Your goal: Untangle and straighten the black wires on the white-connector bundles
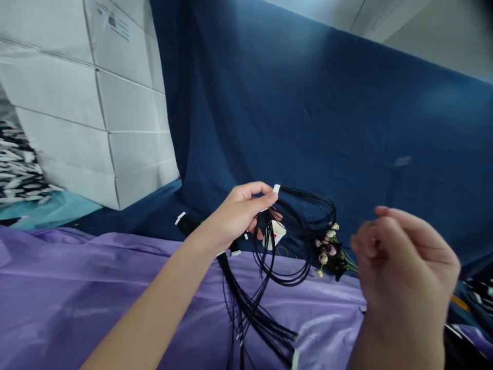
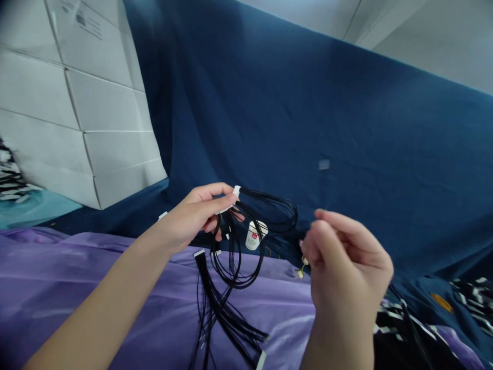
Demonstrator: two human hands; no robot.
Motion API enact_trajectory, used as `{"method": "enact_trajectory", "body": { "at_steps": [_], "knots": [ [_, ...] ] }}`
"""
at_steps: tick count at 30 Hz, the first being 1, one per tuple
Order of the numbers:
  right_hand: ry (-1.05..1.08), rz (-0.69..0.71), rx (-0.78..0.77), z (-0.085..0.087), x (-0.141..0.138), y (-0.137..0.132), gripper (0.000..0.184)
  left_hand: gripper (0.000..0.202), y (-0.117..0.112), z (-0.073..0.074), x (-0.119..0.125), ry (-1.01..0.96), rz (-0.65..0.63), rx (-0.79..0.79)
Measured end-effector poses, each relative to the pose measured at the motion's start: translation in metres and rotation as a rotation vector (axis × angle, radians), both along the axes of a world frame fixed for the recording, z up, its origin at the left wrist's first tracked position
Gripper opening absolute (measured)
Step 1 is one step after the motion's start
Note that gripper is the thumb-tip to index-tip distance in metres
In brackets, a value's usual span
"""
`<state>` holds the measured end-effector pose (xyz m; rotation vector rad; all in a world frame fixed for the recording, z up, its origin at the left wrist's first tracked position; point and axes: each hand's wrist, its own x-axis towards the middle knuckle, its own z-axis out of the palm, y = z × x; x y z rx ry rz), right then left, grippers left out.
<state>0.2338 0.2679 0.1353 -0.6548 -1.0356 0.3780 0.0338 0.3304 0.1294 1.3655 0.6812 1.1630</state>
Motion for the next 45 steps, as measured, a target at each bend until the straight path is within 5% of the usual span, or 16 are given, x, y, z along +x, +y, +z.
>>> {"method": "enact_trajectory", "body": {
  "at_steps": [3, 13, 45],
  "knots": [
    [-0.35, -0.236, -0.057, -0.006, -0.01, -0.001, 0.006, 0.024, 0.001, 0.0, 0.0, 0.003, -0.001, 0.015],
    [-0.575, -0.313, -0.111, -0.01, -0.015, 0.001, 0.008, 0.023, -0.004, 0.0, -0.001, 0.014, -0.037, 0.023],
    [-0.566, -0.134, -0.138, -0.012, -0.017, 0.001, 0.007, 0.025, -0.006, 0.002, -0.009, 0.126, -0.101, 0.11]
  ]
}}
